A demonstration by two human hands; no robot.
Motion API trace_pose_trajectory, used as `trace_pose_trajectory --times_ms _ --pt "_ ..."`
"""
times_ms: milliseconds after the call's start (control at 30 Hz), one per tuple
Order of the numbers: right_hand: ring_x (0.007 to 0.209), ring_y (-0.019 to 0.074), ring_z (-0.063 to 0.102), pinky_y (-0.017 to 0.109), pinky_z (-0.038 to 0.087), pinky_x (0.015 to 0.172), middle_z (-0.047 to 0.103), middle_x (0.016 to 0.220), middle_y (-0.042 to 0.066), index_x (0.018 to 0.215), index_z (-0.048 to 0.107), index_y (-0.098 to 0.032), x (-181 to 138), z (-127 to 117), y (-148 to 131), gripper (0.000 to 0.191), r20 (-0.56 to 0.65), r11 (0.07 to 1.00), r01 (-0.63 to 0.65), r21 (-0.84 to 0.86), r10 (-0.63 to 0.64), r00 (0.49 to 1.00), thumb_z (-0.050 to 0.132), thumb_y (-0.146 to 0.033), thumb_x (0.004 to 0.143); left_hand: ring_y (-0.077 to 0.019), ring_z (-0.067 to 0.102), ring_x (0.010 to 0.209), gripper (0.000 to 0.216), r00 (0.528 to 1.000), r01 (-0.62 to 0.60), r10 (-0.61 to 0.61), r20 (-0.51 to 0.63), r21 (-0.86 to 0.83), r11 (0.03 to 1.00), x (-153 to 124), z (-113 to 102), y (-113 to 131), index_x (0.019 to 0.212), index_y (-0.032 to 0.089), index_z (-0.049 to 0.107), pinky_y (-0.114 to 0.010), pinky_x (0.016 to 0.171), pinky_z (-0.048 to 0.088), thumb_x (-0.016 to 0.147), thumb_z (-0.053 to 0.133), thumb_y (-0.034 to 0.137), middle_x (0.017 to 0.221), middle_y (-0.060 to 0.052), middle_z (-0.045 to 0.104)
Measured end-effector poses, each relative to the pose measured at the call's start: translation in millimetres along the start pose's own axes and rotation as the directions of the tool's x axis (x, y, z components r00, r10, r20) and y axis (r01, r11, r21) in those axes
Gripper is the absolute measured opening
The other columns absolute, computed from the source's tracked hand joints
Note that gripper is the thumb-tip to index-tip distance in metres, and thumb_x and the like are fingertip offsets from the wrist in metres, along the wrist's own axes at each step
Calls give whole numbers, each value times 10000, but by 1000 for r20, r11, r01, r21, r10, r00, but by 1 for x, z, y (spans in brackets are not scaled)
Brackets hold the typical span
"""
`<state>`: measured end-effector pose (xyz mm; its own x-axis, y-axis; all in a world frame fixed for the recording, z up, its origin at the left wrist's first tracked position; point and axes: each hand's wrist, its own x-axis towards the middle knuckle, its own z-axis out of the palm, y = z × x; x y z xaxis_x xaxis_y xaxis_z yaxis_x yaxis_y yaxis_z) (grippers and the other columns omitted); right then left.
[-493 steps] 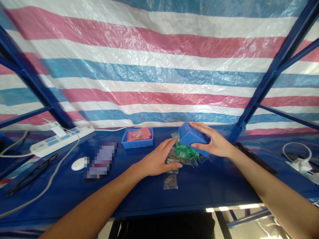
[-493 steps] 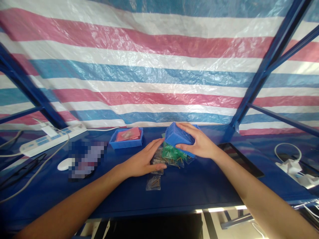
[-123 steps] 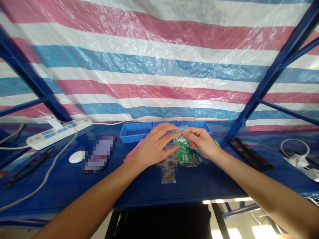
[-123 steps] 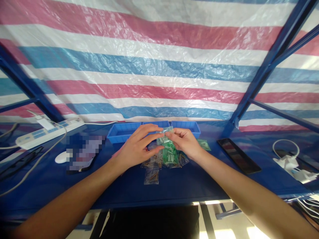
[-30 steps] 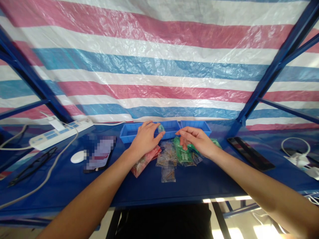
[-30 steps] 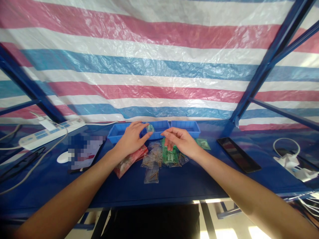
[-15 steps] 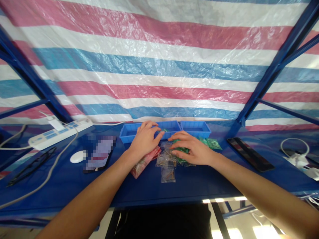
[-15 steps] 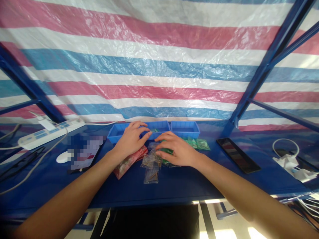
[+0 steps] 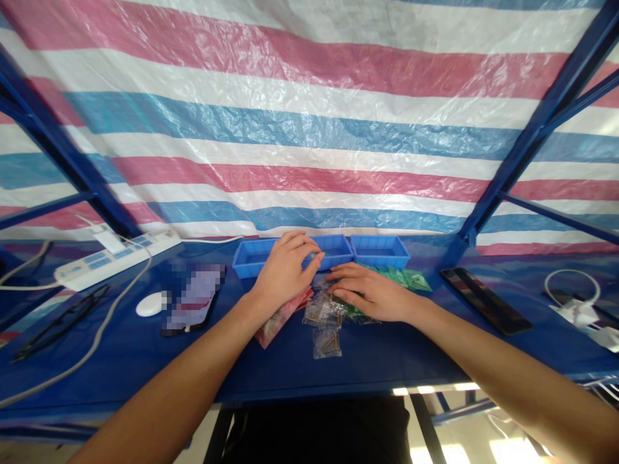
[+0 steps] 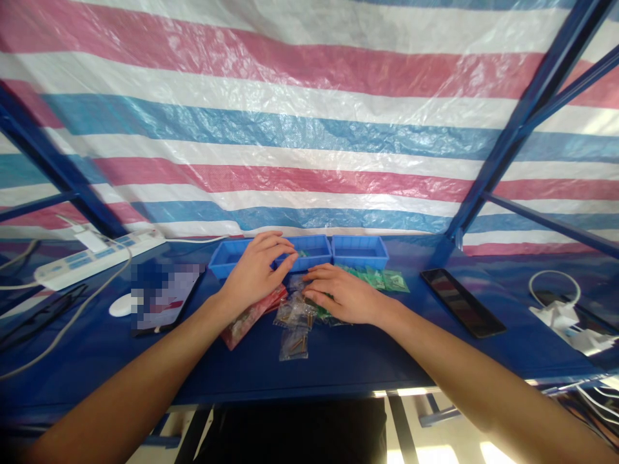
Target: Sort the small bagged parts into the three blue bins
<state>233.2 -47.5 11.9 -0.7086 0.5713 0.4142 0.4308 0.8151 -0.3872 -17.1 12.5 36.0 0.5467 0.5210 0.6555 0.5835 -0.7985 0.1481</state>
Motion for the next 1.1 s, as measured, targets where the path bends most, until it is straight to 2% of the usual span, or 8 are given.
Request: trace_pose_trajectory --times_ms 333,500,600,733,833,900,1033,1100 --pt "1293 280 660 514 470 1191 774 1286 99 1260 761 -241 3 0 -2 327 -30 1000 13 15 -12 999 474 -320 1125 -270 630 1244 212 999 -27 28 20 -35 999 0 -1 5 1084 230 780 -519 1217 444 1061 586 315 1129 -64 769" --pt "1256 310 659 523 499 1142 773 1227 105 1119 775 -256 3 -2 -7 234 -76 995 56 85 -49 996 772 -435 968 -271 628 1242 199 999 -31 32 15 -46 998 0 -1 7 1081 226 777 -506 1204 450 1056 594 299 1121 -66 771" --pt "1269 304 652 509 507 1130 783 1182 94 978 776 -258 3 1 -7 141 -104 986 56 158 -39 994 814 -386 934 -274 633 1229 209 999 -43 44 25 -48 998 0 -1 7 1077 216 775 -508 1197 454 1061 584 300 1115 -69 771" --pt "1174 259 708 443 529 1083 795 1127 77 936 754 -235 2 3 -4 156 -183 921 -58 386 138 973 751 -383 986 -288 629 1252 242 998 -60 60 18 -26 998 1 -5 9 1117 196 768 -507 1181 460 1080 554 302 1144 -80 777" --pt "962 224 745 379 573 925 800 1014 56 956 748 -224 1 0 0 253 -240 796 -185 577 382 892 758 -476 969 -287 662 1236 299 999 -45 45 3 -55 997 1 -10 13 1222 184 745 -494 1140 485 1108 501 313 1223 -91 779" --pt "842 202 737 347 575 831 795 914 38 943 743 -219 1 -2 2 302 -253 717 -215 663 484 838 777 -519 944 -267 704 1189 333 999 -22 25 22 -135 991 1 -13 17 1319 194 709 -458 1096 518 1118 490 343 1248 -86 781" --pt "728 179 713 326 574 740 779 814 25 926 737 -215 4 -4 3 347 -253 649 -203 733 538 804 822 -550 895 -243 755 1103 440 993 19 12 118 -261 965 -1 -12 25 1462 239 619 -390 1023 564 1057 621 410 1218 -52 799" --pt "696 172 701 321 571 703 772 799 26 925 733 -211 4 -3 4 361 -236 634 -198 748 533 813 826 -558 889 -200 774 909 459 988 67 -23 155 -285 956 -2 -10 28 1464 256 618 -339 907 593 1027 664 390 1198 -30 808"
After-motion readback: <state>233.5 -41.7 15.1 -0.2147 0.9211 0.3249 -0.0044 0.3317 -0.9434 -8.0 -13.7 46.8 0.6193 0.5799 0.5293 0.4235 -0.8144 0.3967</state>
